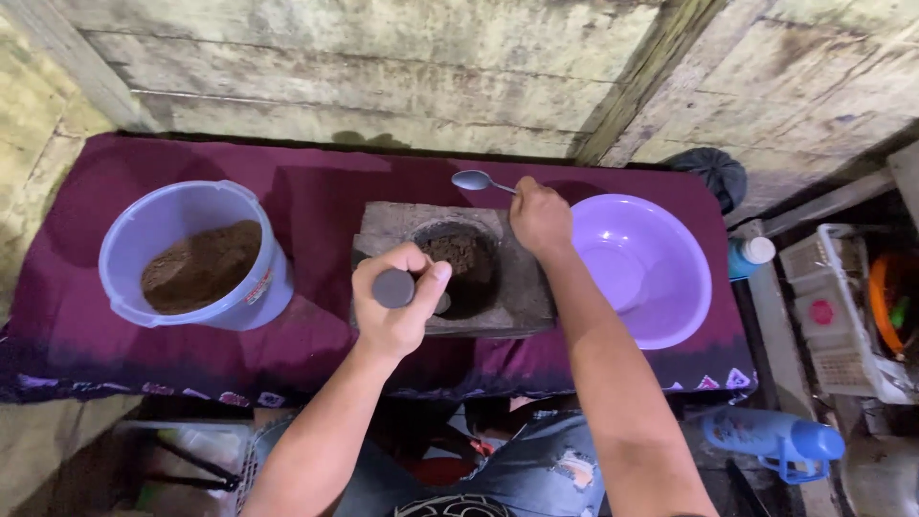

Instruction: Grinding a dark powdery substance using a stone mortar and pestle, occasionally using a spoon to stir or reposition the material.

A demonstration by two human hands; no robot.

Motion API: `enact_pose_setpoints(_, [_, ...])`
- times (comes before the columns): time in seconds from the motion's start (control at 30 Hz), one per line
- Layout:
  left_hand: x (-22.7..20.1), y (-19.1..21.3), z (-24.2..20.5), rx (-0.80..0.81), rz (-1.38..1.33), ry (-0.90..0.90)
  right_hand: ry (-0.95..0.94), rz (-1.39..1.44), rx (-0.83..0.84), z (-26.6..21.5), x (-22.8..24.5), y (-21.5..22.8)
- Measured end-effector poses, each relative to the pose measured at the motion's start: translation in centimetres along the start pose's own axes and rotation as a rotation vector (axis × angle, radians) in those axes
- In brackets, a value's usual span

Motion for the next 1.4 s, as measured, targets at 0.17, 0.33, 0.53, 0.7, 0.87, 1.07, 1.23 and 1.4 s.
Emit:
enact_pose_setpoints(0.17, [8.0,-0.7,-1.2,-0.002,0.045,0.022,0.023,0.001,-0.014,-0.1,-0.3,-0.5])
enact_pose_setpoints(0.33, [9.1,-0.9,-1.6,0.040,-0.067,0.082,-0.014,-0.014,-0.001,-0.3,-0.5,-0.3])
enact_pose_setpoints(0.53, [4.5,-0.3,-0.5,-0.035,-0.081,0.030,0.001,0.000,0.032,0.3,-0.5,-0.2])
enact_pose_setpoints(0.7, [1.4,0.2,-0.3,-0.022,-0.133,0.082,-0.016,0.047,-0.004,-0.4,0.4,0.7])
enact_pose_setpoints(0.87, [8.0,-0.5,-0.9,-0.040,-0.008,0.075,-0.013,0.024,0.037,0.4,-0.8,-0.3])
enact_pose_setpoints(1.07, [8.8,-0.3,-1.1,-0.032,-0.085,0.093,-0.019,0.029,0.039,-0.1,-0.3,-0.2])
enact_pose_setpoints(1.23, [4.9,0.1,0.1,-0.090,-0.112,0.095,-0.040,0.033,0.035,0.0,-0.8,-0.2])
enact_pose_setpoints(1.4, [2.7,0.8,1.2,-0.052,-0.108,0.021,0.003,0.030,0.013,-0.2,0.0,0.4])
Point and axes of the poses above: each hand's wrist, its own z-axis towards the middle knuckle, its own y-axis out of the back of the hand, x = y × z, the point moved 8 cm from there along z, towards the middle knuckle, and after that the axes turned 9 degrees about z, right-handed, at the moved point
